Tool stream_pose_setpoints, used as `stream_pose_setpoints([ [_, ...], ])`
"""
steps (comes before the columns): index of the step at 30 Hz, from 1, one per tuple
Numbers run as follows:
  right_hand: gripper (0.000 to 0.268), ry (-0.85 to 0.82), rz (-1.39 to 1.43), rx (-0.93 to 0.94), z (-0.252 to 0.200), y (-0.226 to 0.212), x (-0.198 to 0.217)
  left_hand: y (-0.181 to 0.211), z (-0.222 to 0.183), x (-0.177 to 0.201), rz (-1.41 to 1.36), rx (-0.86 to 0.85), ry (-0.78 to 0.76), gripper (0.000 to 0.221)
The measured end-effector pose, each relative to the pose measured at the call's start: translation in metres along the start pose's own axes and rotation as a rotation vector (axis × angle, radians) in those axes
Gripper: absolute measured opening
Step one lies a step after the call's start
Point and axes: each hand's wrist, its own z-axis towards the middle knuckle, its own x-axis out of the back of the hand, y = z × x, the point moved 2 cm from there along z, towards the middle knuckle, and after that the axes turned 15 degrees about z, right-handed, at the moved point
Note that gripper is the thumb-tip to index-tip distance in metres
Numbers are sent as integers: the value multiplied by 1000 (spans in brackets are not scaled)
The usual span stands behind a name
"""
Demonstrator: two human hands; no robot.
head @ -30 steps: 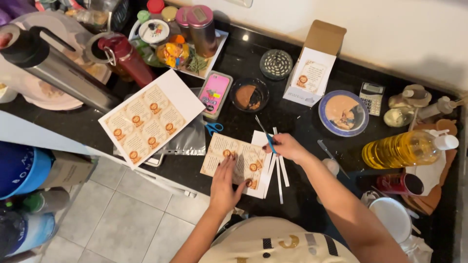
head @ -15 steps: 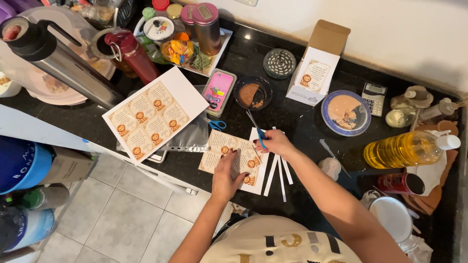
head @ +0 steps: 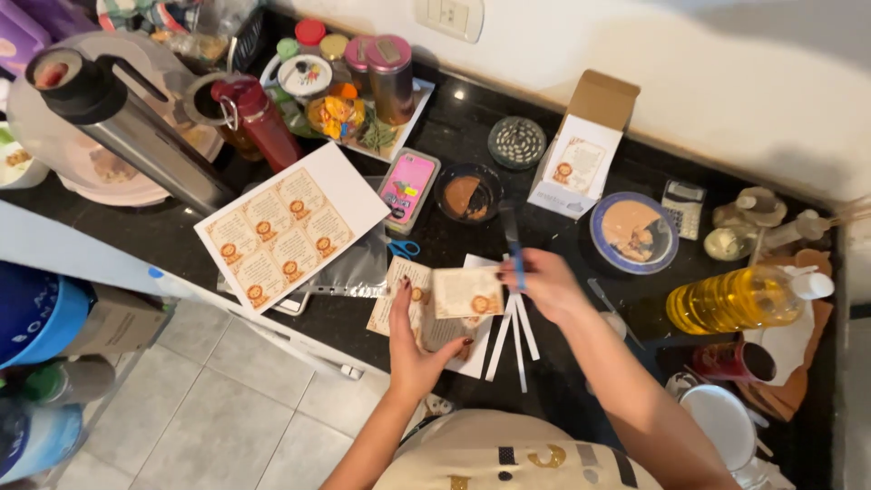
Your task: Cutting out printed labels or gift tags with scissors on a workspace.
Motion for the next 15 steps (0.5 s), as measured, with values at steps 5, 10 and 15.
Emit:
stream_pose_setpoints([
  [5, 22, 2, 247, 278, -85, -80, 7, 20, -5, -42, -615, 200, -527, 48],
  [10, 24, 28, 248, 550, -152, -133, -11, 127, 28, -16, -643, 3, -690, 41],
  [15, 23, 108, 148, 709, -199, -161, -24, 145, 22, -28, -829, 96, -656, 23],
])
